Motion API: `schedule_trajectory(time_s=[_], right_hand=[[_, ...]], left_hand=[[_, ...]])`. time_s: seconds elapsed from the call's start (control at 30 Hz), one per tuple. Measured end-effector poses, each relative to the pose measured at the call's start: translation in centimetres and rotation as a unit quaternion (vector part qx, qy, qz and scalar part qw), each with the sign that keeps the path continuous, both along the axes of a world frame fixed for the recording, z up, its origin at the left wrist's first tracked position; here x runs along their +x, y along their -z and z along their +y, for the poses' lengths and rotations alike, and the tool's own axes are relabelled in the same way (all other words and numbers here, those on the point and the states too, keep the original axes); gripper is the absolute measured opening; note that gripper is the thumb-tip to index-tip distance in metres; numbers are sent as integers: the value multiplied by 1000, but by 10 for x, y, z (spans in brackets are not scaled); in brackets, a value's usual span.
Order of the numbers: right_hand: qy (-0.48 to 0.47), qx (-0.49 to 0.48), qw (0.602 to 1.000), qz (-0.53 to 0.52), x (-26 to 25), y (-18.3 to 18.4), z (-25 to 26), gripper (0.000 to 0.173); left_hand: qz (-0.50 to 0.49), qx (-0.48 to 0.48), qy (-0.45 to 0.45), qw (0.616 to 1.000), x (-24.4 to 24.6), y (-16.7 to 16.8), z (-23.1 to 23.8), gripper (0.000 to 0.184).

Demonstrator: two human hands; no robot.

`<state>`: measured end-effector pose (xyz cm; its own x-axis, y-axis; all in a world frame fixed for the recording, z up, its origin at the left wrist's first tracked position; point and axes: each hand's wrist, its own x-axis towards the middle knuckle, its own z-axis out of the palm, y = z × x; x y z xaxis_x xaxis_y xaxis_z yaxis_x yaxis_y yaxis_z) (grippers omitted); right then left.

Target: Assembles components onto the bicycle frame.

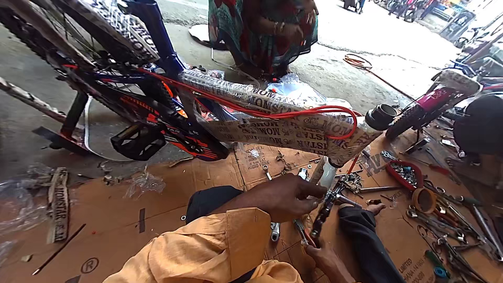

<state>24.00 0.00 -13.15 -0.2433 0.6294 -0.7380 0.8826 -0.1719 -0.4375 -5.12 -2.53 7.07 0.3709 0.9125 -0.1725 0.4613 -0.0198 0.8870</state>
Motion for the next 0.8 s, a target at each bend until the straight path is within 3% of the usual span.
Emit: schedule_trajectory(time_s=[0.1, 0.23, 0.3, 0.37, 0.5, 0.6, 0.7, 0.8], right_hand=[[125, -165, 963, 175, 10, -18, -20, 31], [152, -305, 867, 364, 25, -25, -42, 52], [118, -303, 857, 401, 29, -26, -47, 61], [87, -259, 882, 385, 30, -27, -47, 64], [110, -149, 959, 214, 23, -38, -45, 39], [97, 9, 991, 87, 28, -30, -38, 52], [79, 199, 967, 142, 25, -42, -12, 65], [121, 301, 912, 250, -9, -89, 29, 48]], left_hand=[[71, -42, 23, 996, 16, -2, 1, 43], [136, 87, -87, 983, 40, 23, 5, 29], [159, 137, -157, 965, 46, 36, 12, 21], [173, 152, -189, 955, 50, 45, 20, 15], [187, 153, -185, 953, 55, 45, 26, 15], [159, 170, -199, 952, 49, 40, 28, 16], [129, 174, -234, 948, 40, 38, 29, 17], [103, 140, -257, 951, 38, 41, 31, 18]])
